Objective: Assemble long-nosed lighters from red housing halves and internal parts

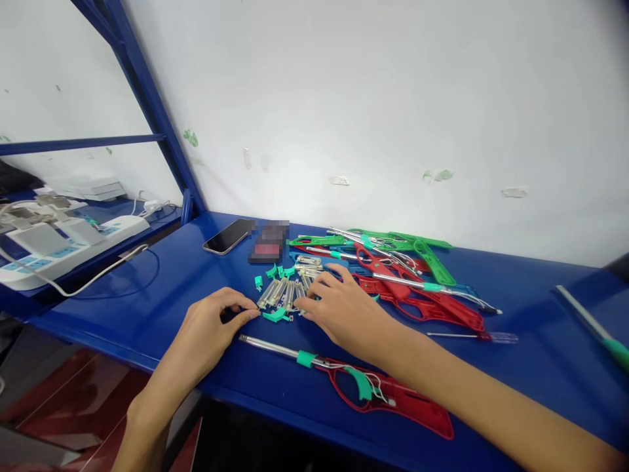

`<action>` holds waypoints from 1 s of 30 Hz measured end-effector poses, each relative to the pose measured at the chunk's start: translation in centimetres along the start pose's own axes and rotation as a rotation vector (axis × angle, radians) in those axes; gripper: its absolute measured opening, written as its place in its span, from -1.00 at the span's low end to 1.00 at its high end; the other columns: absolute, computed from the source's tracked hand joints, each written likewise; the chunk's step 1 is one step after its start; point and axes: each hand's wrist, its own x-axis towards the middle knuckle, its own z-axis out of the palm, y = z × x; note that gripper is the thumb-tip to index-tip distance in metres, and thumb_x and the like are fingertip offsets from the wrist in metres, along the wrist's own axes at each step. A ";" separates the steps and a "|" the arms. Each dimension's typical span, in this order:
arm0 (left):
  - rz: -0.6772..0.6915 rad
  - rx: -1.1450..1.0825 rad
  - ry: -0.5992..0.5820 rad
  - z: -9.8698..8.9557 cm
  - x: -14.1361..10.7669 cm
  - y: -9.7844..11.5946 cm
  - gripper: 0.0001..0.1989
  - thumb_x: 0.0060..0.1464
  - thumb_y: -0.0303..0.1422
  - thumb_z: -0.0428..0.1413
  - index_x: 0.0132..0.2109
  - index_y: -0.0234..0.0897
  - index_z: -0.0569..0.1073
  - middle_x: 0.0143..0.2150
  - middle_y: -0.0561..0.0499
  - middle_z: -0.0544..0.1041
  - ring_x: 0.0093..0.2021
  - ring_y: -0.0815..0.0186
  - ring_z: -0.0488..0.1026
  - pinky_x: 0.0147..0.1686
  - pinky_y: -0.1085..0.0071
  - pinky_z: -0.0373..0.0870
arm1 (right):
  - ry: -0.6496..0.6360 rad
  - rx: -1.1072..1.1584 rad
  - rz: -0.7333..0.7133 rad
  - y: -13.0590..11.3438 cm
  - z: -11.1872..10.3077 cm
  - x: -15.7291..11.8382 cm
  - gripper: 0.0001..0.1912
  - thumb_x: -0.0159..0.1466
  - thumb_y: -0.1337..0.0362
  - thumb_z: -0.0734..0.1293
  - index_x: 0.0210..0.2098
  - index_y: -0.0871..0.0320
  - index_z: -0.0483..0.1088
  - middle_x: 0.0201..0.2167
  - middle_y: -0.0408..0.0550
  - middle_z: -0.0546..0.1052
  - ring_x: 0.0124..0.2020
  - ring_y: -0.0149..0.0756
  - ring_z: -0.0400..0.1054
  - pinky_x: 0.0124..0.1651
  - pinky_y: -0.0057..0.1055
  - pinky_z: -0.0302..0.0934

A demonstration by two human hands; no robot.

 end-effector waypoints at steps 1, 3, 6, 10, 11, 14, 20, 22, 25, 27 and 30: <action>0.004 -0.003 0.004 0.0 -0.1 0.2 -0.69 0.10 0.02 0.22 -0.30 -0.08 0.70 -0.16 -0.01 0.72 -0.14 0.08 0.61 -0.10 0.28 0.44 | 0.009 -0.015 -0.032 0.1 0.1 0.2 -0.80 0.39 0.45 0.41 -0.03 0.11 0.59 -0.15 0.02 0.66 0.04 -0.04 0.48 0.32 0.09 0.16; -0.001 -0.008 0.020 -0.2 -0.3 0.4 -0.69 0.12 0.00 0.22 -0.28 -0.09 0.70 -0.17 -0.01 0.73 -0.17 0.08 0.61 -0.14 0.29 0.45 | 0.028 -0.033 -0.093 0.3 0.1 0.4 -0.77 0.39 0.51 0.39 -0.07 0.12 0.59 -0.18 0.00 0.66 0.04 -0.08 0.47 0.36 0.06 0.12; -0.030 -0.027 0.053 -0.4 -0.5 0.3 -0.69 0.15 0.01 0.23 -0.26 -0.08 0.70 -0.21 0.01 0.73 -0.21 0.10 0.62 -0.18 0.30 0.45 | 0.065 -0.010 -0.137 0.5 -0.1 0.5 -0.75 0.45 0.52 0.31 -0.08 0.12 0.59 -0.17 -0.02 0.64 -0.01 -0.15 0.46 0.37 0.00 0.12; -0.077 -0.095 0.123 -0.6 -0.7 0.3 -0.66 0.13 0.04 0.26 -0.24 -0.10 0.71 -0.19 0.02 0.75 -0.13 0.08 0.66 -0.08 0.32 0.50 | 0.137 0.136 -0.089 0.8 0.0 0.8 -0.77 0.56 0.31 0.25 -0.04 0.13 0.57 -0.10 0.02 0.62 -0.01 -0.18 0.46 0.28 -0.05 0.19; -0.089 -0.121 0.144 -0.6 -0.8 0.4 -0.66 0.13 0.03 0.27 -0.23 -0.11 0.71 -0.18 0.01 0.75 -0.12 0.08 0.67 -0.06 0.33 0.52 | 0.158 0.191 -0.060 0.8 0.1 0.9 -0.76 0.57 0.25 0.25 -0.04 0.13 0.57 -0.08 0.04 0.62 0.00 -0.18 0.46 0.26 -0.07 0.20; -0.120 -0.208 0.197 -0.8 -1.1 1.0 -0.67 0.11 0.00 0.31 -0.21 -0.16 0.71 -0.23 -0.01 0.75 -0.17 0.11 0.69 -0.09 0.36 0.56 | 0.232 0.398 0.054 0.9 0.4 1.2 -0.79 0.55 0.22 0.29 -0.08 0.14 0.56 -0.08 0.01 0.63 0.02 -0.19 0.47 0.19 -0.13 0.22; -0.146 -0.352 0.281 -1.0 -1.5 1.9 -0.65 0.04 -0.02 0.39 -0.26 -0.23 0.68 -0.39 0.00 0.68 -0.31 0.19 0.65 -0.22 0.41 0.58 | 0.358 0.952 0.385 0.8 -0.5 1.2 -0.66 0.58 0.08 0.13 -0.12 0.13 0.43 -0.16 0.02 0.65 -0.19 -0.29 0.55 -0.10 -0.31 0.40; -0.145 -0.392 0.309 -0.9 -1.6 2.2 -0.62 0.01 -0.01 0.41 -0.24 -0.24 0.66 -0.38 0.01 0.68 -0.33 0.22 0.63 -0.24 0.42 0.58 | 0.333 1.132 0.437 0.9 -1.4 0.7 -0.62 0.58 0.04 0.06 -0.16 0.11 0.36 -0.24 0.02 0.65 -0.28 -0.30 0.58 -0.16 -0.32 0.46; -0.141 -0.434 0.318 -0.6 -2.0 3.0 -0.57 0.00 -0.01 0.43 -0.13 -0.23 0.66 -0.38 0.03 0.67 -0.37 0.27 0.60 -0.31 0.46 0.55 | 0.307 1.327 0.500 0.6 -3.2 -0.8 -0.53 0.58 -0.04 -0.04 -0.24 0.06 0.28 -0.40 -0.05 0.59 -0.38 -0.29 0.57 -0.18 -0.29 0.51; -0.140 -0.454 0.293 -0.2 -2.5 3.7 -0.59 0.01 -0.02 0.43 -0.11 -0.22 0.68 -0.44 0.05 0.64 -0.40 0.30 0.58 -0.38 0.50 0.50 | 0.338 1.514 0.608 0.1 -4.4 -2.5 -0.55 0.54 -0.12 0.10 -0.29 0.05 0.28 -0.51 -0.20 0.44 -0.45 -0.33 0.51 -0.24 -0.35 0.49; -0.123 -0.499 0.243 0.7 -3.4 5.0 -0.67 0.02 -0.05 0.44 -0.19 -0.19 0.72 -0.40 0.02 0.67 -0.40 0.29 0.57 -0.40 0.51 0.51 | 0.358 1.609 0.777 -1.1 -5.5 -6.0 -0.51 0.43 -0.19 0.30 -0.41 0.03 0.22 -0.59 -0.36 0.17 -0.71 -0.51 0.00 -0.65 -0.53 0.11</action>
